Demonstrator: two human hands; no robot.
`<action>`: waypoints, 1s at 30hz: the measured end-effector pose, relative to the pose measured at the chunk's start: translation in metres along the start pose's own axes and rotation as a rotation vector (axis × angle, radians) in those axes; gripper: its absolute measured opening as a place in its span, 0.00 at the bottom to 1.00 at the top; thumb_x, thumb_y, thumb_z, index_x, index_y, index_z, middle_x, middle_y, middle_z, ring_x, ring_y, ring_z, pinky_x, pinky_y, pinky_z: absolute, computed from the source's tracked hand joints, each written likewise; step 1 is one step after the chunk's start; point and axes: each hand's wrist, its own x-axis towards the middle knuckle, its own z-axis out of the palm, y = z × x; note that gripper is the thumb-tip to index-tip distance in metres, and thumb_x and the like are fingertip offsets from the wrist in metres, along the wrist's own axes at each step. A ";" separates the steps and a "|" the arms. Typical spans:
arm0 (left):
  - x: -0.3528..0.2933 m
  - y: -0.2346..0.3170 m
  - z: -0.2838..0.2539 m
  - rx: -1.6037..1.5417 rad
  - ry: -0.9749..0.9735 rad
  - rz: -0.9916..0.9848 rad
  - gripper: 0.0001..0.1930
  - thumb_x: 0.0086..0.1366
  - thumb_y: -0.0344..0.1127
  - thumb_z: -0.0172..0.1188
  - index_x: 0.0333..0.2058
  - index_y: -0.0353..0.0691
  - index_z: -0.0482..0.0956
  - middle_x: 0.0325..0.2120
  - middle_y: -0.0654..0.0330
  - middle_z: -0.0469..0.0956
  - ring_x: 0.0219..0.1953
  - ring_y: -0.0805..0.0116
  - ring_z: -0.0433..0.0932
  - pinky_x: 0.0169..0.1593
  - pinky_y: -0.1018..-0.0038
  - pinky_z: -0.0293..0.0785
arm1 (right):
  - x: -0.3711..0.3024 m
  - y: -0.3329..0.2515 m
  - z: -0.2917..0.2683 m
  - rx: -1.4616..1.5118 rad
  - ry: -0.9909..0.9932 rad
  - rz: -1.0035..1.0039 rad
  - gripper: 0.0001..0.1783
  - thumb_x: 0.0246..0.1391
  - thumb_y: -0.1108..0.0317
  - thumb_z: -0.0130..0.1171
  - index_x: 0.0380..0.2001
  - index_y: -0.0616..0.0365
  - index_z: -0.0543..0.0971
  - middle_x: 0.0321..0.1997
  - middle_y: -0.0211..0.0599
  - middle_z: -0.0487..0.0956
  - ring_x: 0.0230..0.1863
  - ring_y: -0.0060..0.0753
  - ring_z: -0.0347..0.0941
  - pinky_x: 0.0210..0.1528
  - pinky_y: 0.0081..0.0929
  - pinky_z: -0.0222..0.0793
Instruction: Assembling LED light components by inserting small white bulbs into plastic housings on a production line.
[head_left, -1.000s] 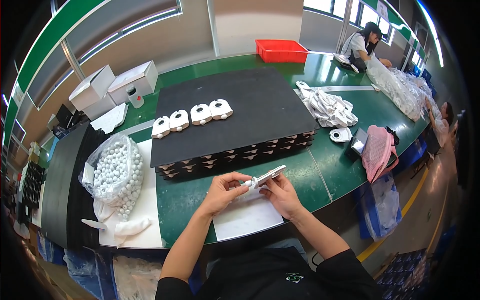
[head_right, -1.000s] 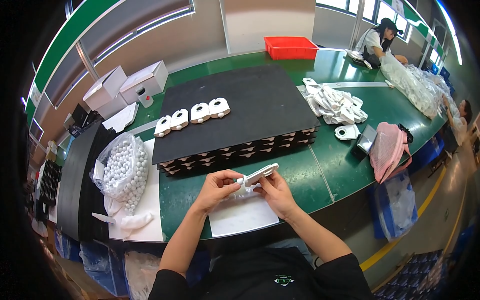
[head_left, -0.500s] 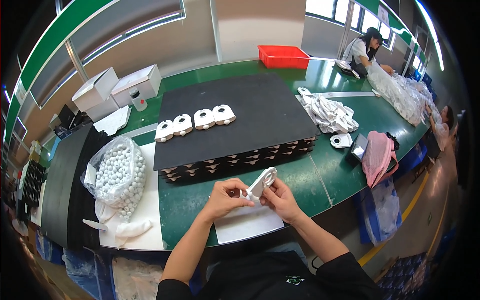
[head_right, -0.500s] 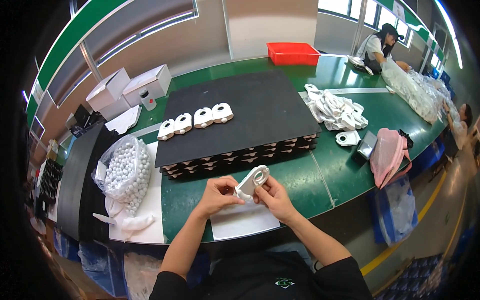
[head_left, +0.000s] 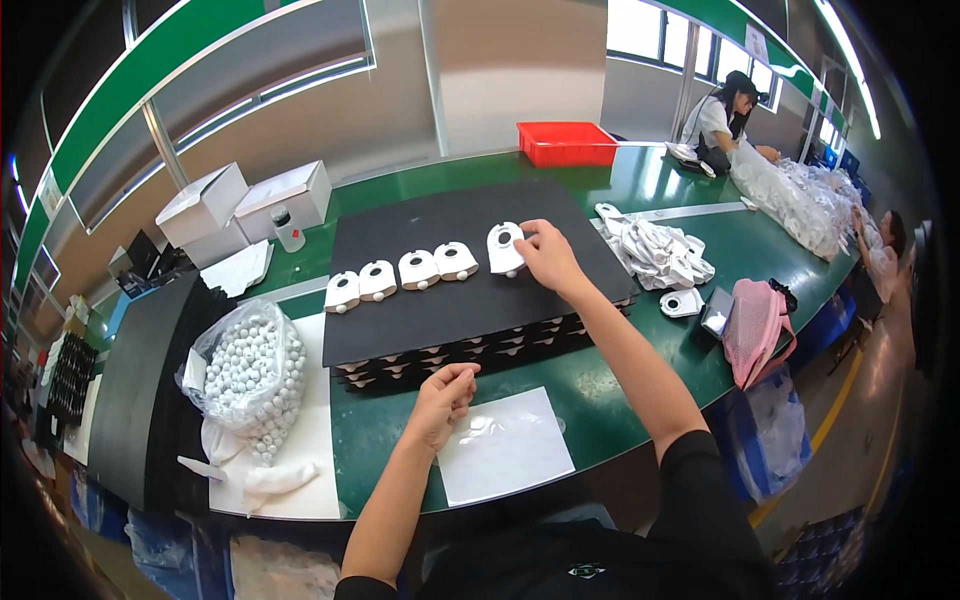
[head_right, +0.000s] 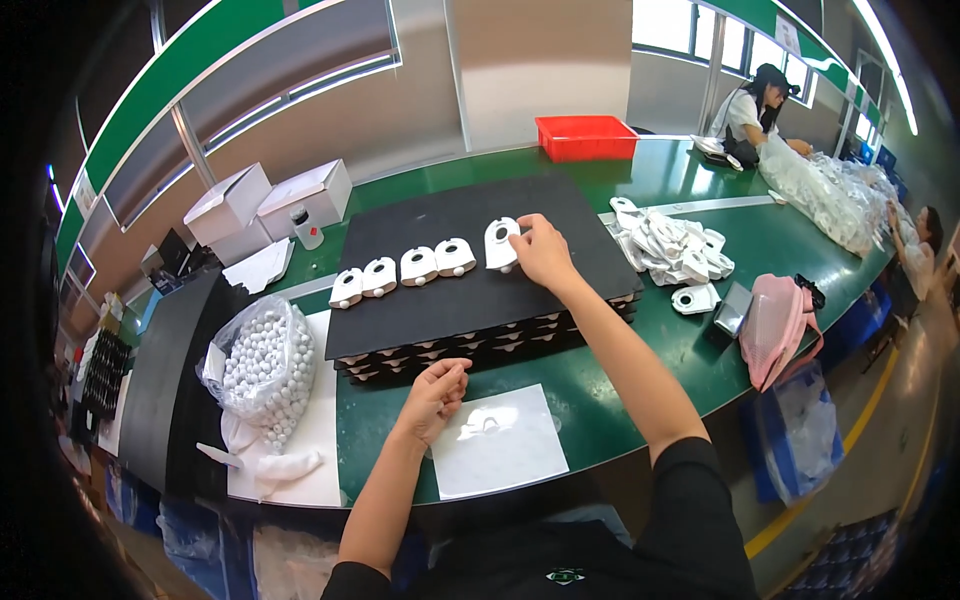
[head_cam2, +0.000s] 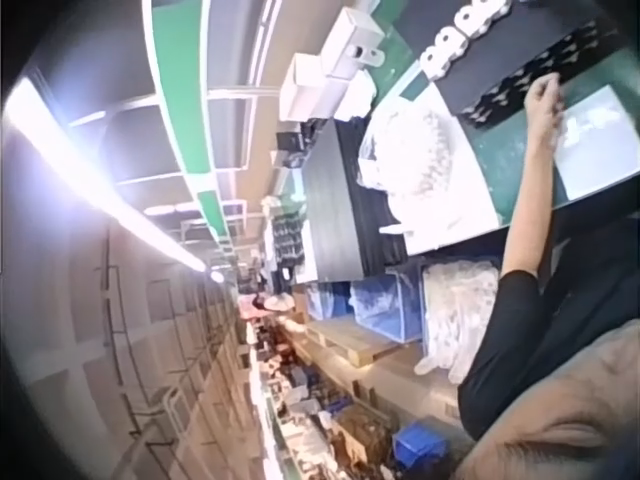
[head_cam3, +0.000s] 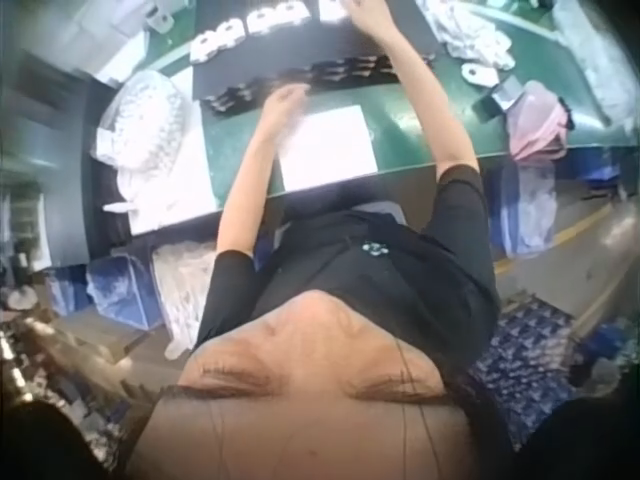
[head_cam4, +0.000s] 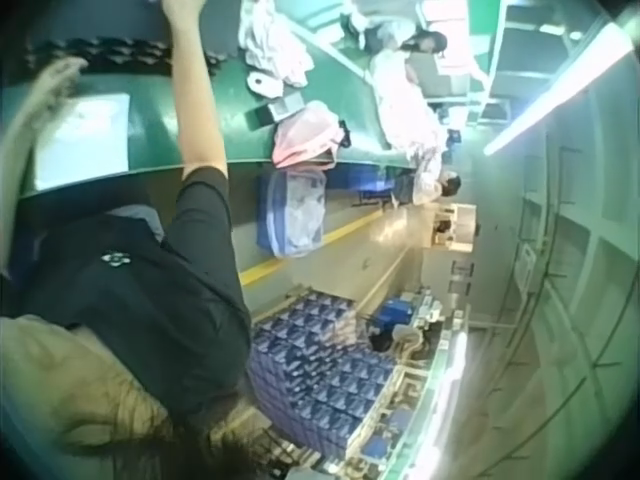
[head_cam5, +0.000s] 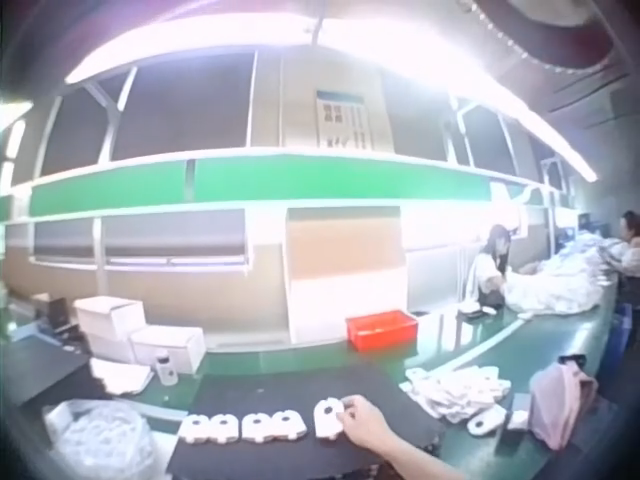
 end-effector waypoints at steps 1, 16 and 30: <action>0.000 0.000 -0.002 0.002 0.000 0.002 0.09 0.59 0.32 0.56 0.37 0.36 0.73 0.22 0.66 0.70 0.19 0.84 0.64 0.17 0.88 0.54 | 0.012 0.006 0.006 -0.084 0.000 0.058 0.19 0.46 0.64 0.56 0.40 0.64 0.72 0.31 0.43 0.78 0.35 0.39 0.74 0.40 0.29 0.67; -0.006 0.001 -0.003 -0.501 -0.011 -0.050 0.21 0.39 0.13 0.42 0.36 0.33 0.67 0.39 0.48 0.66 0.49 0.53 0.64 0.57 0.63 0.62 | -0.024 0.027 -0.135 -0.983 -0.113 0.194 0.09 0.41 0.70 0.53 0.28 0.55 0.80 0.30 0.42 0.79 0.37 0.45 0.75 0.40 0.37 0.69; -0.001 -0.004 -0.005 -0.329 -0.137 -0.065 0.10 0.59 0.21 0.49 0.40 0.36 0.69 0.41 0.50 0.71 0.40 0.64 0.74 0.40 0.81 0.73 | -0.084 0.097 -0.219 -1.269 -0.398 0.137 0.23 0.33 0.75 0.60 0.39 0.55 0.73 0.45 0.41 0.70 0.51 0.42 0.63 0.50 0.33 0.65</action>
